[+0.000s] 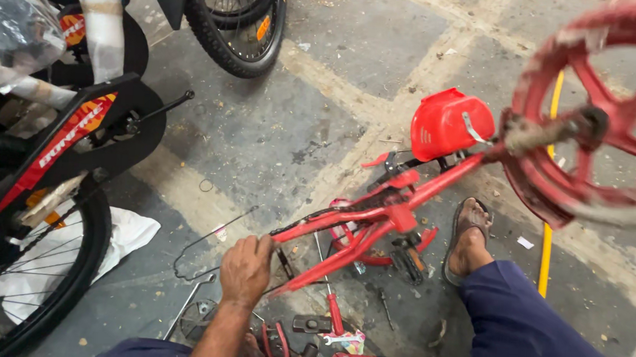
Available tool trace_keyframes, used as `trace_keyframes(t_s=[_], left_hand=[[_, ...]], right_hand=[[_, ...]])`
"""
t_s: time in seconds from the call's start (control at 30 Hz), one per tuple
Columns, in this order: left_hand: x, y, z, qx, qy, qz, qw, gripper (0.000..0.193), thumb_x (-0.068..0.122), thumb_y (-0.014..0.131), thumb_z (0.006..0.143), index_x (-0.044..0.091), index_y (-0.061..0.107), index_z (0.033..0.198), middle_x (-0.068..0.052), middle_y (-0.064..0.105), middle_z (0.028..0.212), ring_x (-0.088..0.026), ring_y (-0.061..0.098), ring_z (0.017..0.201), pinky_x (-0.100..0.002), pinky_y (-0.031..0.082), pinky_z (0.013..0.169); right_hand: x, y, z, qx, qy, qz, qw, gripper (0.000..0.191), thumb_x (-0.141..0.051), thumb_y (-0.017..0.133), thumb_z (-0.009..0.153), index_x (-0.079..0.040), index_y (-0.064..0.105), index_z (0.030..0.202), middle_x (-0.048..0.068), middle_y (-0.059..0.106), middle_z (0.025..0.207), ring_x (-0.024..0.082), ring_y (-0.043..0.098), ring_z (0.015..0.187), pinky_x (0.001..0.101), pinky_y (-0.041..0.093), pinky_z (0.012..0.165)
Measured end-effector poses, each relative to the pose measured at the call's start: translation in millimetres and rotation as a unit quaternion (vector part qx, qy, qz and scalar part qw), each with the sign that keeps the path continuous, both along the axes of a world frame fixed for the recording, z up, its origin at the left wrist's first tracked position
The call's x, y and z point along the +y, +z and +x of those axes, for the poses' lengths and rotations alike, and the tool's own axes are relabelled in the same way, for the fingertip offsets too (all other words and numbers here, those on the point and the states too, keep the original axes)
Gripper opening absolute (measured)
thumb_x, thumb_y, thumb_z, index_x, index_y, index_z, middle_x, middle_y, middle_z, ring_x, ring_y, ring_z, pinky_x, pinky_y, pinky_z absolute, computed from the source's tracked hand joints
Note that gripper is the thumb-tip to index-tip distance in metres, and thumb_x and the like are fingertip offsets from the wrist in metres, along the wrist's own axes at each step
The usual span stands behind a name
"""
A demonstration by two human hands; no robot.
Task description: The person is repairing a red bicycle. They use pliers to adjust a part on the frame, then use a hammer to tap a component into place. They also handle a red plastic wheel guard and a container of white paste.
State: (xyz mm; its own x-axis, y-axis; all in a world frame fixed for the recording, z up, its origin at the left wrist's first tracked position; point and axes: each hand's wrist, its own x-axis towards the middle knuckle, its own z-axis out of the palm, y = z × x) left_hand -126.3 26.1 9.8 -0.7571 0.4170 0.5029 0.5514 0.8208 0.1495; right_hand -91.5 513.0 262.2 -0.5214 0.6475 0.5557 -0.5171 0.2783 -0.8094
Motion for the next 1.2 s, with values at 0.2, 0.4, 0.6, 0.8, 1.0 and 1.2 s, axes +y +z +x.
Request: trace_keyframes(t_s=[0.2, 0.4, 0.6, 0.8, 1.0, 1.2], left_hand=[[-17.5, 12.7, -2.5, 0.021, 0.063, 0.002, 0.998, 0.017, 0.026, 0.07, 0.092, 0.013, 0.06, 0.086, -0.005, 0.056, 0.074, -0.028, 0.059, 0.071, -0.045, 0.046, 0.059], [-35.0, 16.9, 5.1, -0.003, 0.044, 0.021, 0.999, 0.011, 0.019, 0.07, 0.089, 0.013, 0.061, 0.088, -0.004, 0.057, 0.073, -0.027, 0.06, 0.071, -0.044, 0.048, 0.06], [-14.3, 4.0, 10.3, -0.019, -0.053, 0.026, 0.998, 0.01, 0.017, 0.065, 0.087, 0.015, 0.066, 0.096, -0.004, 0.059, 0.076, -0.026, 0.061, 0.072, -0.042, 0.049, 0.059], [6.0, -10.3, 4.6, -0.049, -0.013, 0.03, 0.998, 0.007, 0.021, 0.068, 0.092, 0.015, 0.064, 0.092, -0.005, 0.06, 0.078, -0.027, 0.063, 0.074, -0.043, 0.051, 0.061], [1.0, -3.3, 2.6, -0.051, 0.05, 0.131, 0.989, 0.014, 0.026, 0.069, 0.093, 0.012, 0.068, 0.097, -0.009, 0.065, 0.09, -0.032, 0.065, 0.081, -0.045, 0.052, 0.067], [-21.4, 30.9, 2.4, -0.121, 0.096, 0.261, 0.953, 0.015, 0.018, 0.064, 0.102, 0.008, 0.074, 0.107, -0.012, 0.07, 0.091, -0.031, 0.066, 0.083, -0.045, 0.052, 0.074]], right_hand=[[-4.3, 4.3, -11.4, -0.052, 0.053, 0.003, 0.997, 0.04, -0.007, 0.072, 0.097, 0.001, 0.055, 0.132, 0.013, 0.067, 0.117, 0.023, 0.071, 0.102, 0.0386, 0.06, 0.092], [-15.7, 0.9, -31.0, -0.098, 0.113, -0.039, 0.988, 0.04, -0.009, 0.067, 0.102, 0.002, 0.055, 0.138, 0.012, 0.067, 0.126, 0.024, 0.071, 0.115, 0.038, 0.061, 0.104], [-1.2, -13.8, -49.9, -0.048, 0.121, -0.119, 0.984, 0.049, -0.006, 0.073, 0.101, 0.002, 0.046, 0.141, 0.01, 0.06, 0.125, 0.025, 0.067, 0.112, 0.0402, 0.059, 0.101], [16.3, -44.5, -102.2, 0.022, 0.05, -0.133, 0.99, 0.073, 0.001, 0.085, 0.093, -0.001, 0.032, 0.145, 0.007, 0.052, 0.127, 0.026, 0.064, 0.107, 0.0408, 0.058, 0.091], [-13.0, -74.4, -145.0, 0.011, 0.093, -0.112, 0.989, 0.104, 0.014, 0.087, 0.091, -0.009, 0.009, 0.156, 0.01, 0.049, 0.14, 0.024, 0.072, 0.114, 0.0404, 0.065, 0.095], [-46.9, -82.2, -114.9, -0.149, 0.095, -0.147, 0.973, 0.08, 0.006, 0.073, 0.094, -0.003, 0.016, 0.15, 0.023, 0.063, 0.111, 0.03, 0.071, 0.083, 0.0451, 0.059, 0.076]])
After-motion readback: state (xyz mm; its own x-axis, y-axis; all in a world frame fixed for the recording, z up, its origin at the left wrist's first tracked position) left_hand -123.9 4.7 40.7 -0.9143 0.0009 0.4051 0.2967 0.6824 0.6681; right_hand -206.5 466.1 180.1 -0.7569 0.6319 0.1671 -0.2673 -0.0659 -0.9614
